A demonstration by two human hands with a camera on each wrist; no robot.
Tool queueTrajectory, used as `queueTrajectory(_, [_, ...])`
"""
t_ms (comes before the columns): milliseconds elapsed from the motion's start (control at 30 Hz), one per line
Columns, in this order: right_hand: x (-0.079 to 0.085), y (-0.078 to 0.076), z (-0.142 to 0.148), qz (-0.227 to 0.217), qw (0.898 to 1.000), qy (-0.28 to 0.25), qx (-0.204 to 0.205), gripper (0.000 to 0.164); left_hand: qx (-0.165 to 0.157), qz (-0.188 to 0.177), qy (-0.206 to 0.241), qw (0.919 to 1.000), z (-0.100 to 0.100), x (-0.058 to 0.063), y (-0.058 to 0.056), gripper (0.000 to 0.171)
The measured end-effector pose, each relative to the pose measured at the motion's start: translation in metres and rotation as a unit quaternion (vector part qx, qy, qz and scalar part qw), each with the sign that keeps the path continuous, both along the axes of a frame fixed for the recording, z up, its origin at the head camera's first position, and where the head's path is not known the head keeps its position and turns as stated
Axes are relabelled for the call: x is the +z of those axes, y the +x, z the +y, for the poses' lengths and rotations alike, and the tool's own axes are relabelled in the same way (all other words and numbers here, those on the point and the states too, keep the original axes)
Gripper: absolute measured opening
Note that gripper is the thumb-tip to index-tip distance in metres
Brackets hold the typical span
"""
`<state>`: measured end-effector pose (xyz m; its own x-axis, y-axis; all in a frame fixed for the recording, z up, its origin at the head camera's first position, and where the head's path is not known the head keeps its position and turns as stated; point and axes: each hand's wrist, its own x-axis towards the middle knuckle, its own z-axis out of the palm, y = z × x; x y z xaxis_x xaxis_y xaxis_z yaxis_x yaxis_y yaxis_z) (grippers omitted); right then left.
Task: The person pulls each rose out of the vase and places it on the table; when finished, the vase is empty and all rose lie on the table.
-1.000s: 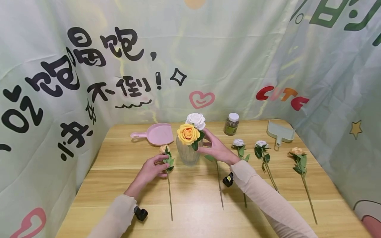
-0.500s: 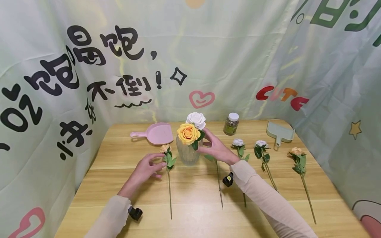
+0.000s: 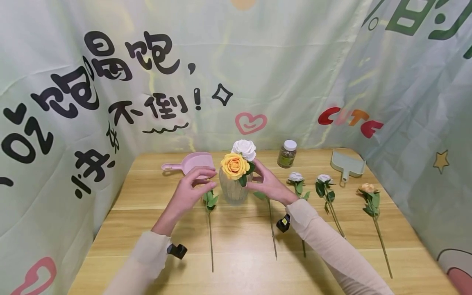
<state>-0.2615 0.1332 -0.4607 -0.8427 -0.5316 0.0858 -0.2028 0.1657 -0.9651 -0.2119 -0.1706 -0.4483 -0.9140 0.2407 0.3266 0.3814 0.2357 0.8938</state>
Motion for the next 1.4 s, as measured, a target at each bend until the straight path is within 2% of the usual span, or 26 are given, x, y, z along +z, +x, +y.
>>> queueTrajectory(133, [-0.001,0.0,0.0,0.007,1.0,-0.002,0.001,0.096,-0.008,0.076,-0.02,0.9968,0.022,0.009,0.001,0.025])
queueTrajectory(300, [0.0,0.001,-0.002,0.013,1.0,-0.008,0.001,0.094,-0.003,0.153,-0.048,0.987,0.038,0.013,-0.002,0.022])
queueTrajectory(500, [0.0,0.002,-0.001,0.008,1.0,-0.014,0.002,0.096,-0.011,0.218,-0.091,0.9717,0.047,0.013,-0.006,0.023])
queueTrajectory(600, [0.0,0.002,-0.001,0.006,1.0,-0.013,-0.001,0.097,-0.006,0.24,-0.089,0.9668,0.049,0.014,-0.006,0.024])
queueTrajectory(733, [0.001,0.004,-0.002,0.001,1.0,-0.003,-0.012,0.097,0.015,0.244,-0.047,0.9686,0.05,0.016,-0.006,0.024])
queueTrajectory(900, [0.0,0.003,-0.002,0.011,1.0,-0.003,-0.014,0.098,0.032,0.228,0.055,0.9717,0.05,0.029,-0.007,0.023])
queueTrajectory(1100, [-0.003,0.001,-0.001,0.005,1.0,-0.012,-0.01,0.101,0.036,0.224,0.168,0.9593,0.047,0.052,-0.009,0.018])
queueTrajectory(1300, [-0.003,0.001,-0.002,-0.004,1.0,-0.012,-0.015,0.101,0.068,0.21,0.208,0.9528,0.037,0.075,-0.008,0.019])
queueTrajectory(1400, [-0.002,0.002,-0.002,-0.006,1.0,-0.011,-0.016,0.102,0.065,0.21,0.251,0.9426,0.029,0.087,-0.008,0.019])
